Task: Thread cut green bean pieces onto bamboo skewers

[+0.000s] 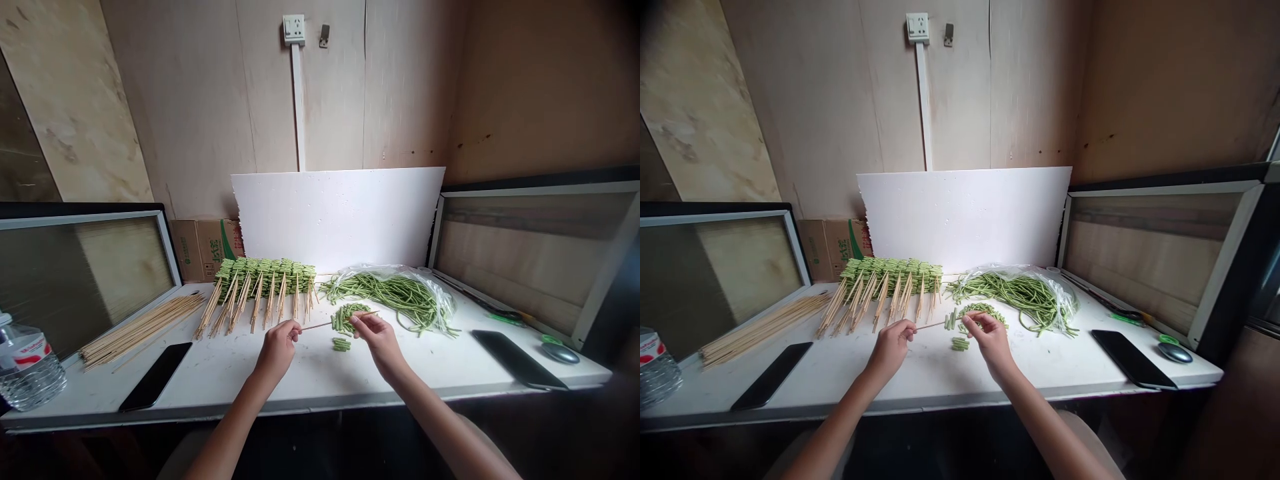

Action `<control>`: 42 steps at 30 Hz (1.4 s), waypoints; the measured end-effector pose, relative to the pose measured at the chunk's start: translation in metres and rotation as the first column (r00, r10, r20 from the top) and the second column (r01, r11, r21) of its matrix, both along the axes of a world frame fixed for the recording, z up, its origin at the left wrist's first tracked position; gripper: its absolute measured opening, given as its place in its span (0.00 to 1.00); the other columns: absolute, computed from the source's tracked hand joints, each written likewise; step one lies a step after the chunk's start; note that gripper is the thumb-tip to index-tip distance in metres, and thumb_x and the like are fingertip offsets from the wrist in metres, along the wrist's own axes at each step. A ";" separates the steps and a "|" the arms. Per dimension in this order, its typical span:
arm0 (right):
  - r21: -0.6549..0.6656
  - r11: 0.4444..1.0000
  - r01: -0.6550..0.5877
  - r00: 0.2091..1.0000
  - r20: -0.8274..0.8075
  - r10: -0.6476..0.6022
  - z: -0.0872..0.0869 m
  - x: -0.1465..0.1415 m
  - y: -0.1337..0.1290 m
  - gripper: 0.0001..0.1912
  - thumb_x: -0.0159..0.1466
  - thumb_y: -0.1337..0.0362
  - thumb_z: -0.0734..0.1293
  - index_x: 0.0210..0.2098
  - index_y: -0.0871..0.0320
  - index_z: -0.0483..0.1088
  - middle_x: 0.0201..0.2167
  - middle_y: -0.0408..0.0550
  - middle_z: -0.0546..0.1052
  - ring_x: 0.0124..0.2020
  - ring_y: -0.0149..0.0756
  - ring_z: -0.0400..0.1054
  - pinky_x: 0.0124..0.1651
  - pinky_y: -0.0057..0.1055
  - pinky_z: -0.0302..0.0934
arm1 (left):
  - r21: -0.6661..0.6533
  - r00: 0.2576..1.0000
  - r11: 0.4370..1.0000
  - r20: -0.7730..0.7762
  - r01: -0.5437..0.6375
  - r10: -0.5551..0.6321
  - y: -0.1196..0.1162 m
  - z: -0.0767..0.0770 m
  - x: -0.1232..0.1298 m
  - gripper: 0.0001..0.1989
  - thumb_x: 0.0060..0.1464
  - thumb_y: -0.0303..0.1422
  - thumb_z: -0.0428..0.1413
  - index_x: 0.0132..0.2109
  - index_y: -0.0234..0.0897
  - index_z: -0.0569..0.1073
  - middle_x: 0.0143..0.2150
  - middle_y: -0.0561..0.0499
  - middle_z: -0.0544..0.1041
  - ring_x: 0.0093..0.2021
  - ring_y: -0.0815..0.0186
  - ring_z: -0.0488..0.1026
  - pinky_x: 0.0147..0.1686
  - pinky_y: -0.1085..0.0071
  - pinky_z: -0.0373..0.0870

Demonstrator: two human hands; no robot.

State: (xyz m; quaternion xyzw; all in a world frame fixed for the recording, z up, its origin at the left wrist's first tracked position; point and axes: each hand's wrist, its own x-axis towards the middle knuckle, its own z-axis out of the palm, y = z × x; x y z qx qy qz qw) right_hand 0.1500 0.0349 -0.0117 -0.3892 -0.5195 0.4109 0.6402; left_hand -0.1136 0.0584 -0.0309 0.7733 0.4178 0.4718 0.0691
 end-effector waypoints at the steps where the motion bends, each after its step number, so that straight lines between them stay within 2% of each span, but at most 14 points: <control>1: -0.007 1.000 0.004 1.000 0.002 -0.004 -0.001 -0.001 0.000 0.17 0.56 0.47 0.78 0.33 0.55 0.81 0.45 0.52 0.79 0.41 0.42 0.70 0.41 0.35 0.64 | 0.020 1.000 1.000 0.007 -0.009 0.009 0.000 0.000 0.000 0.17 0.54 0.16 0.45 0.36 0.38 0.75 0.28 0.52 0.74 0.32 0.65 0.74 0.34 0.73 0.69; 6: -0.028 0.999 0.031 0.999 -0.024 -0.032 -0.008 -0.007 0.001 0.19 0.56 0.46 0.78 0.31 0.57 0.81 0.46 0.53 0.79 0.43 0.44 0.69 0.43 0.36 0.64 | 0.104 1.000 0.994 0.022 -0.020 0.018 -0.001 -0.005 -0.001 0.18 0.55 0.16 0.45 0.39 0.38 0.75 0.33 0.50 0.77 0.36 0.64 0.77 0.37 0.72 0.71; 13: -0.075 0.997 0.037 0.997 -0.060 -0.041 -0.016 -0.015 0.001 0.21 0.55 0.45 0.78 0.34 0.56 0.81 0.45 0.53 0.80 0.40 0.44 0.71 0.39 0.35 0.64 | 0.106 0.999 0.994 0.039 -0.023 0.019 -0.003 -0.012 0.010 0.17 0.57 0.17 0.45 0.39 0.38 0.75 0.32 0.50 0.77 0.35 0.65 0.77 0.37 0.72 0.70; 16: -0.079 0.997 0.010 1.000 -0.013 -0.011 -0.016 -0.009 0.003 0.23 0.56 0.45 0.77 0.43 0.55 0.82 0.46 0.54 0.81 0.44 0.48 0.72 0.40 0.37 0.66 | 0.074 0.996 0.995 0.061 -0.069 0.065 0.000 -0.013 0.008 0.15 0.60 0.20 0.46 0.39 0.38 0.75 0.32 0.50 0.77 0.34 0.64 0.75 0.36 0.72 0.69; 19: -0.023 1.000 -0.019 0.981 0.191 0.023 -0.021 0.002 0.008 0.26 0.61 0.45 0.74 0.53 0.53 0.79 0.47 0.55 0.81 0.47 0.50 0.74 0.43 0.40 0.68 | 0.012 0.987 0.991 0.094 -0.133 0.132 0.007 -0.017 0.002 0.13 0.63 0.24 0.47 0.39 0.38 0.76 0.31 0.51 0.77 0.32 0.64 0.74 0.34 0.72 0.67; 21: 0.058 0.998 -0.006 0.900 0.435 -0.020 -0.028 0.009 0.014 0.21 0.64 0.48 0.72 0.50 0.53 0.80 0.45 0.54 0.81 0.46 0.50 0.74 0.46 0.44 0.68 | -0.024 0.982 0.988 0.106 -0.152 0.154 0.011 -0.020 -0.001 0.13 0.64 0.26 0.47 0.39 0.38 0.76 0.31 0.50 0.77 0.32 0.64 0.74 0.34 0.71 0.66; 24: 0.215 0.976 0.025 0.653 0.736 -0.179 -0.042 0.015 0.021 0.13 0.68 0.55 0.68 0.44 0.53 0.81 0.43 0.54 0.81 0.47 0.53 0.72 0.50 0.48 0.65 | -0.063 0.982 0.986 0.102 -0.155 0.161 0.015 -0.026 -0.002 0.13 0.65 0.27 0.47 0.39 0.38 0.76 0.31 0.51 0.77 0.31 0.64 0.74 0.33 0.71 0.66; 26: 0.294 0.955 0.042 0.513 0.814 -0.273 -0.051 0.016 0.025 0.13 0.70 0.60 0.65 0.47 0.53 0.80 0.44 0.54 0.81 0.50 0.55 0.69 0.52 0.49 0.64 | -0.078 0.983 0.986 0.095 -0.148 0.155 0.016 -0.030 -0.001 0.13 0.64 0.28 0.47 0.38 0.39 0.76 0.30 0.51 0.77 0.30 0.64 0.73 0.33 0.71 0.65; 29: 0.362 0.930 0.059 0.392 0.849 -0.355 -0.061 0.015 0.029 0.16 0.71 0.66 0.61 0.52 0.52 0.78 0.45 0.55 0.81 0.53 0.57 0.67 0.52 0.49 0.64 | -0.088 0.985 0.987 0.097 -0.133 0.142 0.017 -0.034 0.002 0.13 0.64 0.28 0.47 0.38 0.39 0.76 0.30 0.51 0.77 0.30 0.64 0.73 0.33 0.72 0.65; 32: 0.382 0.922 0.057 0.357 0.855 -0.376 -0.064 0.016 0.032 0.19 0.70 0.69 0.60 0.55 0.53 0.76 0.46 0.56 0.80 0.55 0.57 0.65 0.52 0.48 0.63 | -0.091 0.983 0.987 0.114 -0.135 0.145 0.019 -0.035 0.000 0.13 0.64 0.28 0.47 0.39 0.39 0.76 0.30 0.51 0.77 0.30 0.64 0.74 0.33 0.72 0.65; 35: 0.375 0.924 0.072 0.375 0.849 -0.373 -0.061 0.015 0.035 0.20 0.70 0.69 0.60 0.58 0.53 0.75 0.48 0.56 0.80 0.54 0.57 0.64 0.50 0.47 0.62 | -0.084 0.980 0.986 0.129 -0.142 0.152 0.022 -0.035 -0.003 0.13 0.64 0.29 0.47 0.39 0.38 0.76 0.30 0.50 0.77 0.30 0.63 0.74 0.33 0.71 0.66; 39: 0.302 0.952 0.041 0.413 0.863 -0.292 -0.053 0.011 0.030 0.14 0.70 0.64 0.63 0.48 0.50 0.80 0.42 0.54 0.81 0.49 0.55 0.66 0.49 0.46 0.61 | -0.087 0.980 0.987 0.135 -0.138 0.149 0.024 -0.033 -0.007 0.13 0.64 0.29 0.48 0.39 0.38 0.77 0.30 0.50 0.78 0.30 0.63 0.74 0.33 0.71 0.66; 42: 0.259 0.965 0.038 0.429 0.868 -0.250 -0.051 0.008 0.025 0.09 0.67 0.61 0.69 0.43 0.51 0.81 0.41 0.54 0.81 0.49 0.55 0.66 0.51 0.46 0.59 | -0.088 0.980 0.987 0.134 -0.134 0.145 0.025 -0.032 -0.009 0.13 0.64 0.29 0.47 0.39 0.38 0.77 0.30 0.50 0.77 0.30 0.64 0.73 0.33 0.71 0.65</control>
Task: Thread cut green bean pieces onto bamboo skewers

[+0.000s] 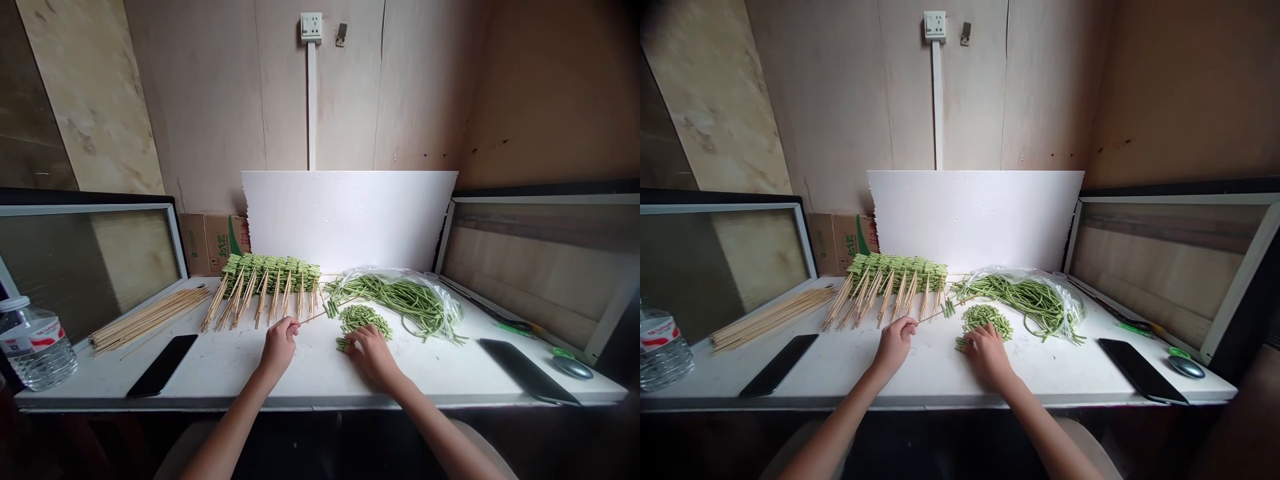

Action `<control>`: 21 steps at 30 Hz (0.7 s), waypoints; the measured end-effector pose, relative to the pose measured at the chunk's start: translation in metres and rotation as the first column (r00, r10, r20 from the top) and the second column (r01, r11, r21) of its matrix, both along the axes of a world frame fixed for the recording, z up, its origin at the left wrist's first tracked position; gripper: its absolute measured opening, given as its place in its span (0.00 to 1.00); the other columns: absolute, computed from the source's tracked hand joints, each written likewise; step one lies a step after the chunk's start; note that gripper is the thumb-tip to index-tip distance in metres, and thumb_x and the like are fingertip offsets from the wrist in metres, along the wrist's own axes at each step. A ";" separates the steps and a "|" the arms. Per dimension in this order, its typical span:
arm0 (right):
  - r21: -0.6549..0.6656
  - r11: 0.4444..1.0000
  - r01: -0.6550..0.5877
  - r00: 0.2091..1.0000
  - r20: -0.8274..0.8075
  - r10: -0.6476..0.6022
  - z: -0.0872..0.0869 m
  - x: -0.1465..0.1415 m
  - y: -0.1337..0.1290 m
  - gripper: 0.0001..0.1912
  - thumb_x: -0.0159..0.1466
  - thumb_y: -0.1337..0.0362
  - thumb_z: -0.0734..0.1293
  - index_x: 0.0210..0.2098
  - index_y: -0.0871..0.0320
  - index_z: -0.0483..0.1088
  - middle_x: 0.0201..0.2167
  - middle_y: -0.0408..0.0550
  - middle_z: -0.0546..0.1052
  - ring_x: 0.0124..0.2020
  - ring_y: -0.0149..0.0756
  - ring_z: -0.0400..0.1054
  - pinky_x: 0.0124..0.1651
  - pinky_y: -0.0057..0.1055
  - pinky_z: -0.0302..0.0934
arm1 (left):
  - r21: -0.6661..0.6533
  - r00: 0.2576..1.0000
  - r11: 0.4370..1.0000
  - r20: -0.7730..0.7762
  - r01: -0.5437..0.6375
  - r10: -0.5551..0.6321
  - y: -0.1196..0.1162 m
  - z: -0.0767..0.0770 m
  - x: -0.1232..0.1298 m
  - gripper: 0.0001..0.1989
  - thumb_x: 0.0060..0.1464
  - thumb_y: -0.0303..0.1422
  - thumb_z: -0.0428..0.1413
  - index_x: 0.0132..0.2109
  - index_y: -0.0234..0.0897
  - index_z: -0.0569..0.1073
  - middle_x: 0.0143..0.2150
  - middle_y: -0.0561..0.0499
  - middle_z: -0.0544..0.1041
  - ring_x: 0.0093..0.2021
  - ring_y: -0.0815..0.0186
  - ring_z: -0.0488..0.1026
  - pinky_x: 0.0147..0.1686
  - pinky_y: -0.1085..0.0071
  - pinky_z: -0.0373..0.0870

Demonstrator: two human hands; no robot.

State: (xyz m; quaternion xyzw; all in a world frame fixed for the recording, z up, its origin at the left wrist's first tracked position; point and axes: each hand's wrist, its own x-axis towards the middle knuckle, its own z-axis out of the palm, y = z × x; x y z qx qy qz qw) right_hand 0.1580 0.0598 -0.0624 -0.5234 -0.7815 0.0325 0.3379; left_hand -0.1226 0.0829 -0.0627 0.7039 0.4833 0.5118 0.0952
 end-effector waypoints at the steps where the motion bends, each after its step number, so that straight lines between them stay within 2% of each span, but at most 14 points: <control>1: -0.007 1.000 0.011 1.000 -0.007 -0.011 -0.001 -0.001 -0.001 0.09 0.66 0.61 0.69 0.43 0.51 0.81 0.42 0.53 0.80 0.49 0.55 0.66 0.52 0.46 0.58 | 0.002 1.000 1.000 -0.001 0.003 -0.003 0.000 0.001 0.000 0.13 0.64 0.29 0.48 0.38 0.38 0.77 0.30 0.50 0.77 0.30 0.64 0.73 0.33 0.71 0.65; 10: -0.097 0.991 0.092 0.993 -0.060 -0.098 -0.014 -0.003 0.005 0.09 0.61 0.64 0.71 0.41 0.53 0.82 0.40 0.51 0.80 0.46 0.52 0.66 0.50 0.43 0.58 | -0.015 1.000 1.000 -0.014 0.023 -0.023 -0.002 0.001 -0.001 0.12 0.64 0.28 0.48 0.38 0.38 0.76 0.30 0.51 0.77 0.31 0.64 0.73 0.34 0.71 0.66; 16: -0.060 0.995 0.080 0.991 -0.106 -0.086 -0.009 -0.003 0.000 0.03 0.60 0.67 0.71 0.33 0.53 0.78 0.40 0.50 0.80 0.52 0.54 0.66 0.52 0.44 0.58 | -0.028 0.998 0.998 -0.037 0.050 -0.051 -0.002 0.000 -0.001 0.12 0.63 0.28 0.48 0.38 0.38 0.76 0.30 0.51 0.77 0.31 0.63 0.74 0.34 0.71 0.66; 21: -0.035 0.998 0.053 0.979 -0.194 -0.058 -0.007 0.000 0.001 0.05 0.59 0.64 0.72 0.36 0.52 0.78 0.37 0.49 0.80 0.45 0.51 0.68 0.48 0.43 0.60 | -0.029 0.998 0.998 -0.048 0.049 -0.050 -0.001 0.001 -0.002 0.12 0.63 0.27 0.48 0.38 0.38 0.77 0.29 0.51 0.77 0.31 0.64 0.74 0.35 0.71 0.67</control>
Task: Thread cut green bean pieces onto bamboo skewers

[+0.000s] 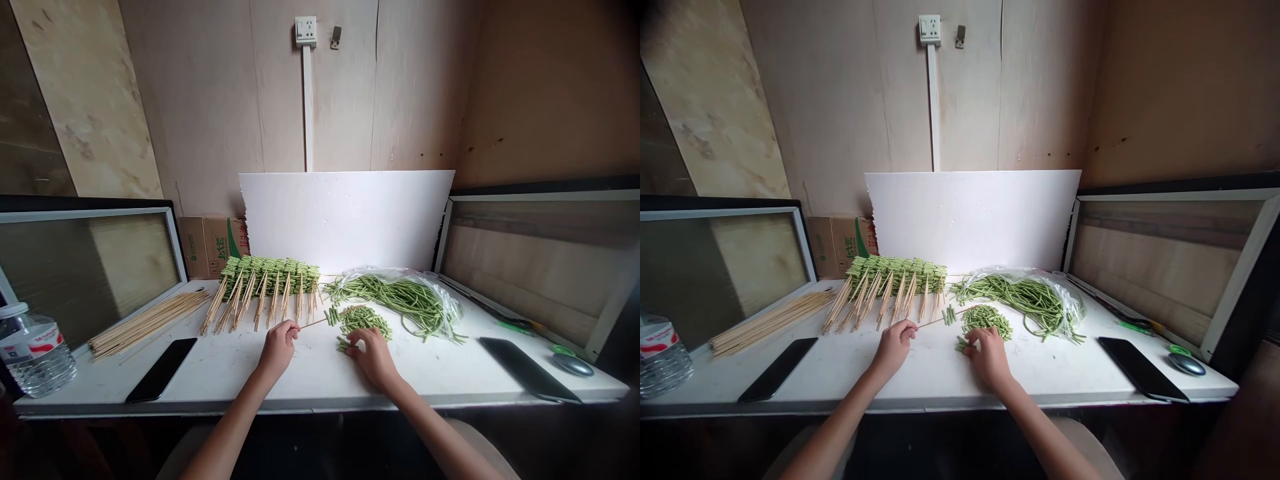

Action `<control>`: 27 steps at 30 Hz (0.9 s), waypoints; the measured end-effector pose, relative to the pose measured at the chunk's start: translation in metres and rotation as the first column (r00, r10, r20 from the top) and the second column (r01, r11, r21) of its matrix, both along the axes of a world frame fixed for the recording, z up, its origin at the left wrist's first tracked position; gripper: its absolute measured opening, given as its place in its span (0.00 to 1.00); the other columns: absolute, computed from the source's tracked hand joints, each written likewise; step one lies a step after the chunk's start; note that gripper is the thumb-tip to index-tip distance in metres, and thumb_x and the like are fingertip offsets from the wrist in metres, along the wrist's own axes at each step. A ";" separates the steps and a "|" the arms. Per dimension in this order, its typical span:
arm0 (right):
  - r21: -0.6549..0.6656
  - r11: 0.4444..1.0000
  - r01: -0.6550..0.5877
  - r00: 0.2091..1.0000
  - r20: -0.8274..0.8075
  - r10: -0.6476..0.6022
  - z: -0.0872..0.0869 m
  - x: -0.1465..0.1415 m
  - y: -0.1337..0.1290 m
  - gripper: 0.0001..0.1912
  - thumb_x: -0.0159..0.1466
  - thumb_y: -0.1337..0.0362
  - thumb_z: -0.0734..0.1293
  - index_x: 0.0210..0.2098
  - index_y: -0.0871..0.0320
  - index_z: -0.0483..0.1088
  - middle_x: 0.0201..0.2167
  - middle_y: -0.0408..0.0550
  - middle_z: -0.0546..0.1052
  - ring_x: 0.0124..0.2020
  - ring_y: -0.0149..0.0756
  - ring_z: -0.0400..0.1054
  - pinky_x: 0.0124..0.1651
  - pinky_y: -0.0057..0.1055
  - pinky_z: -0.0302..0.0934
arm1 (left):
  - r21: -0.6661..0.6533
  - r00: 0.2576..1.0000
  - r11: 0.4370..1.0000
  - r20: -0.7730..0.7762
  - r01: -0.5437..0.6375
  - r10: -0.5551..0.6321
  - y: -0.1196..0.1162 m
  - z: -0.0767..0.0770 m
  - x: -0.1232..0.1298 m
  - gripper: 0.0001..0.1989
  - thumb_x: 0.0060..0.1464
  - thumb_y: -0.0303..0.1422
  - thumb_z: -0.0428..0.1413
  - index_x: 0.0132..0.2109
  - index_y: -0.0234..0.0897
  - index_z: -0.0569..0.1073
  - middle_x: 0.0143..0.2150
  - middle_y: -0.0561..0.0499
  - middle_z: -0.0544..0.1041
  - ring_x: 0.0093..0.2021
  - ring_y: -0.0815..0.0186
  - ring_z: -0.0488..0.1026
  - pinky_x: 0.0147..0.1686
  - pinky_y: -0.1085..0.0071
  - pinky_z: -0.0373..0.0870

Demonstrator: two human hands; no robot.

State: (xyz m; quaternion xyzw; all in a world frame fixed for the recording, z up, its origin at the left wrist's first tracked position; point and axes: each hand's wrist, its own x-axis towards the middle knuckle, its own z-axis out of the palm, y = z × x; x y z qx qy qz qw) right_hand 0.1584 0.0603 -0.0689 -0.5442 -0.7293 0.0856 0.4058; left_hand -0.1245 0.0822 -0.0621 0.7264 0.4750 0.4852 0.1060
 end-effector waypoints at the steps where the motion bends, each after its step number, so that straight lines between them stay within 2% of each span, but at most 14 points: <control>1: -0.003 1.000 -0.012 0.999 -0.034 0.012 0.000 0.000 0.001 0.05 0.58 0.63 0.72 0.35 0.53 0.79 0.36 0.49 0.80 0.43 0.50 0.68 0.48 0.43 0.61 | 0.000 1.000 1.000 -0.002 0.000 0.000 0.000 0.000 0.000 0.12 0.63 0.27 0.48 0.38 0.38 0.77 0.29 0.51 0.77 0.31 0.64 0.74 0.35 0.71 0.67; 6: -0.033 0.997 -0.065 0.970 -0.235 0.055 0.000 -0.002 0.002 0.11 0.56 0.54 0.73 0.31 0.55 0.82 0.32 0.51 0.78 0.36 0.47 0.70 0.41 0.41 0.64 | -0.004 1.000 1.000 -0.011 0.010 -0.010 -0.001 0.000 -0.001 0.12 0.63 0.27 0.48 0.38 0.38 0.77 0.30 0.51 0.77 0.31 0.63 0.74 0.36 0.70 0.68; 11: 0.020 0.998 -0.066 0.927 -0.368 0.068 0.007 0.004 0.004 0.16 0.58 0.49 0.74 0.33 0.55 0.82 0.35 0.54 0.81 0.36 0.49 0.73 0.42 0.45 0.67 | 0.008 1.000 1.000 -0.014 0.009 -0.009 0.000 0.001 -0.002 0.13 0.63 0.28 0.48 0.38 0.38 0.77 0.30 0.51 0.78 0.32 0.63 0.74 0.37 0.70 0.68; 13: 0.002 0.998 -0.056 0.868 -0.494 0.050 0.013 0.011 0.006 0.19 0.57 0.46 0.75 0.37 0.55 0.83 0.36 0.55 0.82 0.37 0.51 0.75 0.43 0.48 0.69 | 0.012 1.000 1.000 -0.015 0.001 -0.001 0.000 0.001 -0.002 0.13 0.64 0.28 0.48 0.38 0.38 0.77 0.30 0.51 0.78 0.32 0.63 0.75 0.36 0.69 0.68; 16: -0.072 0.994 -0.082 0.699 -0.715 0.006 0.020 0.021 0.009 0.26 0.51 0.44 0.79 0.41 0.56 0.82 0.38 0.55 0.84 0.40 0.54 0.77 0.47 0.52 0.71 | 0.017 1.000 1.000 -0.020 -0.011 0.011 -0.001 0.004 -0.003 0.13 0.64 0.30 0.48 0.38 0.38 0.77 0.30 0.50 0.78 0.32 0.62 0.75 0.36 0.69 0.68; 20: -0.094 0.973 -0.208 0.485 -0.874 0.019 0.027 0.029 0.013 0.30 0.42 0.44 0.83 0.38 0.56 0.82 0.38 0.53 0.84 0.44 0.53 0.77 0.52 0.50 0.70 | 0.021 1.000 1.000 -0.023 -0.010 0.010 -0.003 0.006 -0.003 0.14 0.64 0.31 0.47 0.39 0.38 0.77 0.30 0.49 0.78 0.32 0.62 0.75 0.35 0.68 0.69; 23: -0.069 0.964 -0.259 0.416 -0.908 0.047 0.031 0.032 0.015 0.29 0.42 0.43 0.83 0.37 0.54 0.81 0.39 0.52 0.83 0.45 0.51 0.77 0.49 0.46 0.72 | 0.026 1.000 1.000 -0.019 0.000 0.000 -0.003 0.007 -0.003 0.13 0.64 0.31 0.47 0.39 0.38 0.77 0.31 0.49 0.79 0.32 0.61 0.76 0.35 0.68 0.70; 27: -0.075 0.951 -0.301 0.394 -0.918 0.053 0.035 0.033 0.013 0.27 0.47 0.43 0.81 0.40 0.52 0.81 0.42 0.50 0.82 0.42 0.46 0.76 0.43 0.39 0.71 | 0.035 1.000 0.999 -0.030 0.006 -0.005 -0.003 0.008 -0.004 0.13 0.64 0.31 0.47 0.39 0.38 0.77 0.30 0.49 0.78 0.32 0.62 0.76 0.35 0.68 0.69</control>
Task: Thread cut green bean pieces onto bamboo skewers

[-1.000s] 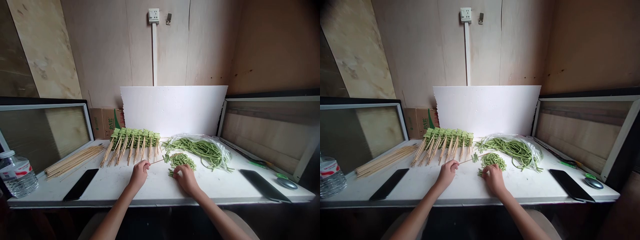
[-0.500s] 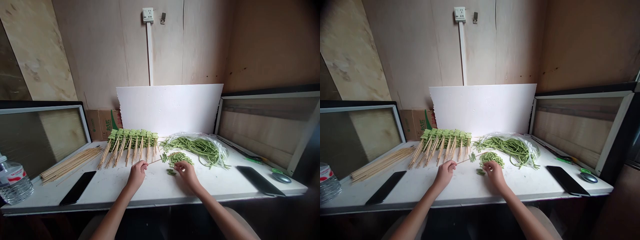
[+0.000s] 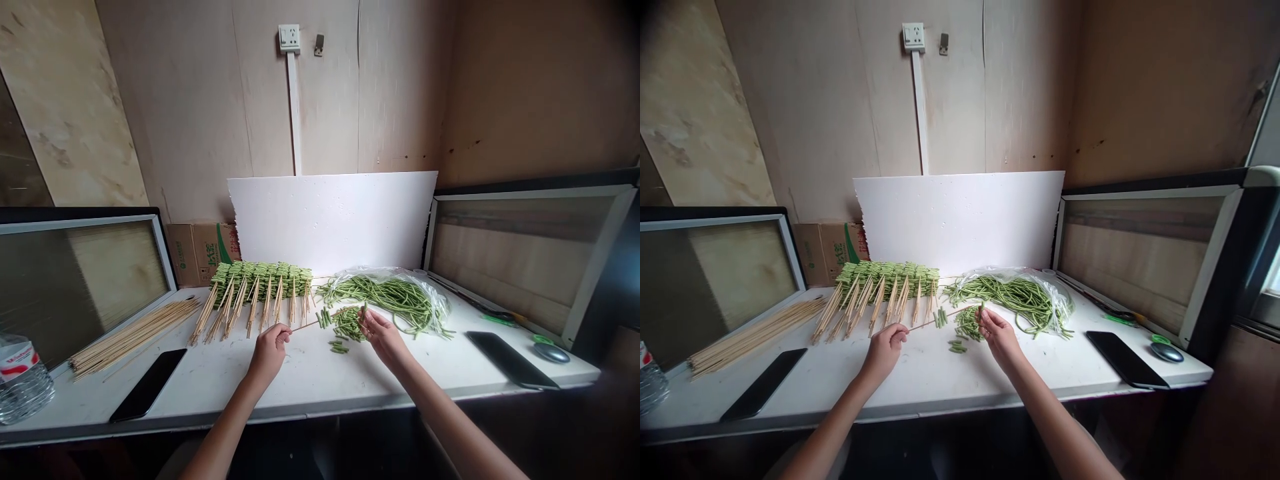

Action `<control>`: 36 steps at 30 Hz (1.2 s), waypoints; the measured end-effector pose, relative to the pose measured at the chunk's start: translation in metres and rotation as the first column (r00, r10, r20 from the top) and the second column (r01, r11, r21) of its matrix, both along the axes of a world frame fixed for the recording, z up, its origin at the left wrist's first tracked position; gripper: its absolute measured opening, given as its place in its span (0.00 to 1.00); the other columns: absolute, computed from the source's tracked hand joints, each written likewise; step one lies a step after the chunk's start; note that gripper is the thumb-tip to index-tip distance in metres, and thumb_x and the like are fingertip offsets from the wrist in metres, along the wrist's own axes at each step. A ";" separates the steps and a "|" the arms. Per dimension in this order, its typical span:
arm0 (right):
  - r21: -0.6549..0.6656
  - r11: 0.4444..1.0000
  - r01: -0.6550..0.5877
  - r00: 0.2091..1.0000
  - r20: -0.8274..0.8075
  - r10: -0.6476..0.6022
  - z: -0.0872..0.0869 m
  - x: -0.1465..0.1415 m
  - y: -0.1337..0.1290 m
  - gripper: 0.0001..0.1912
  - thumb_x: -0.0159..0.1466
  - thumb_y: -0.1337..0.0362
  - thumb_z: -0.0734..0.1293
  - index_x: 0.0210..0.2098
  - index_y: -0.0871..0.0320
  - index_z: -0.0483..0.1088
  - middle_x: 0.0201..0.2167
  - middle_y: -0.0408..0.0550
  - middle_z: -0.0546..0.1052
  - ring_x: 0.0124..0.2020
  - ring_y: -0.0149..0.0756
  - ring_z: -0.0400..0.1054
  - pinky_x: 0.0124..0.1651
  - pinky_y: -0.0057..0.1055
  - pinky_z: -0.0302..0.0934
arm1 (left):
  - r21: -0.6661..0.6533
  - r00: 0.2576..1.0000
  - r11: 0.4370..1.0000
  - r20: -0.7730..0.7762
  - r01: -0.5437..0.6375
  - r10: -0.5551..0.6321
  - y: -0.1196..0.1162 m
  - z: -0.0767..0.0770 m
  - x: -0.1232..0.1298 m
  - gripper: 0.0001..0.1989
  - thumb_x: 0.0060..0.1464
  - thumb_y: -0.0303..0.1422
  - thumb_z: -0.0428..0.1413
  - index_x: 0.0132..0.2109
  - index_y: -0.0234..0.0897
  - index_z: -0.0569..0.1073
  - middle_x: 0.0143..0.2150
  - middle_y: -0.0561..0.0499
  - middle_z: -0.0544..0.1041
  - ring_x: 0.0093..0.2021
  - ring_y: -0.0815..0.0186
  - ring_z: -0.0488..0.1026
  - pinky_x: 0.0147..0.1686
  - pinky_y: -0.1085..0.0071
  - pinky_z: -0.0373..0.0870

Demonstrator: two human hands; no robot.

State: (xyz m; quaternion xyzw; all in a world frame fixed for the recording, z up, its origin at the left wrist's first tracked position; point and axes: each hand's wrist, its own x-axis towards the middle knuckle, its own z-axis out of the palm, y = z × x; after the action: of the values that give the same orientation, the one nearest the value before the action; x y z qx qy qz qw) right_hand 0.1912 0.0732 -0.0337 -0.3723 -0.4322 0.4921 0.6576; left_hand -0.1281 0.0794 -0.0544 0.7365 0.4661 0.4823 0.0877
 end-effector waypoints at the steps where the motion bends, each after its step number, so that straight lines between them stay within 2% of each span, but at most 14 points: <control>1: 0.009 1.000 -0.020 1.000 -0.005 0.020 0.001 0.000 -0.001 0.27 0.48 0.43 0.81 0.40 0.53 0.81 0.42 0.51 0.82 0.42 0.46 0.76 0.43 0.38 0.71 | 0.001 1.000 1.000 -0.005 0.002 -0.002 0.000 0.000 0.000 0.13 0.64 0.30 0.47 0.39 0.38 0.77 0.30 0.49 0.78 0.32 0.62 0.76 0.35 0.68 0.69; 6: 0.043 0.993 -0.108 0.994 -0.016 0.109 0.008 -0.005 -0.007 0.25 0.53 0.41 0.78 0.40 0.53 0.81 0.45 0.53 0.83 0.50 0.52 0.75 0.50 0.43 0.71 | -0.004 1.000 1.000 -0.019 0.025 -0.025 -0.001 0.000 0.001 0.13 0.64 0.29 0.46 0.39 0.38 0.76 0.31 0.49 0.78 0.33 0.62 0.75 0.36 0.69 0.69; 12: 0.023 0.994 -0.103 0.995 0.017 0.103 0.009 -0.007 -0.009 0.26 0.54 0.40 0.78 0.41 0.53 0.81 0.47 0.54 0.82 0.57 0.55 0.72 0.56 0.45 0.69 | 0.023 0.999 1.000 -0.034 0.013 -0.012 0.000 -0.002 0.001 0.13 0.64 0.27 0.47 0.38 0.38 0.77 0.30 0.50 0.78 0.32 0.63 0.75 0.35 0.70 0.69; 18: -0.009 0.989 -0.145 0.989 -0.043 0.144 0.006 -0.003 -0.006 0.22 0.52 0.45 0.81 0.39 0.51 0.83 0.46 0.51 0.83 0.56 0.53 0.73 0.54 0.41 0.69 | 0.042 0.998 0.999 -0.055 0.008 -0.005 0.001 -0.002 -0.002 0.14 0.61 0.23 0.47 0.38 0.37 0.76 0.30 0.50 0.77 0.32 0.63 0.75 0.35 0.71 0.69; 30: -0.021 0.996 -0.089 0.995 0.039 0.090 0.008 -0.001 -0.008 0.22 0.48 0.47 0.82 0.37 0.53 0.84 0.42 0.53 0.84 0.53 0.54 0.75 0.52 0.44 0.70 | 0.187 0.991 0.982 -0.133 0.008 0.017 0.001 0.002 -0.011 0.19 0.52 0.14 0.46 0.39 0.36 0.76 0.32 0.50 0.77 0.35 0.64 0.77 0.37 0.73 0.70; 36: -0.030 0.998 -0.051 0.994 0.091 0.053 0.006 -0.001 -0.008 0.22 0.49 0.48 0.82 0.37 0.55 0.84 0.42 0.55 0.84 0.54 0.54 0.74 0.48 0.41 0.69 | 0.188 0.988 0.982 -0.151 -0.003 0.032 0.000 0.000 -0.009 0.20 0.50 0.13 0.45 0.38 0.37 0.76 0.32 0.50 0.77 0.35 0.64 0.77 0.36 0.73 0.70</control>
State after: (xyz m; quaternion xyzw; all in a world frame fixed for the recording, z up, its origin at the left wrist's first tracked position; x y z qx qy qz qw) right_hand 0.1906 0.0647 -0.0275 -0.3922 -0.4644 0.4975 0.6189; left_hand -0.1370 0.0794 -0.0544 0.7724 0.4304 0.4666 -0.0223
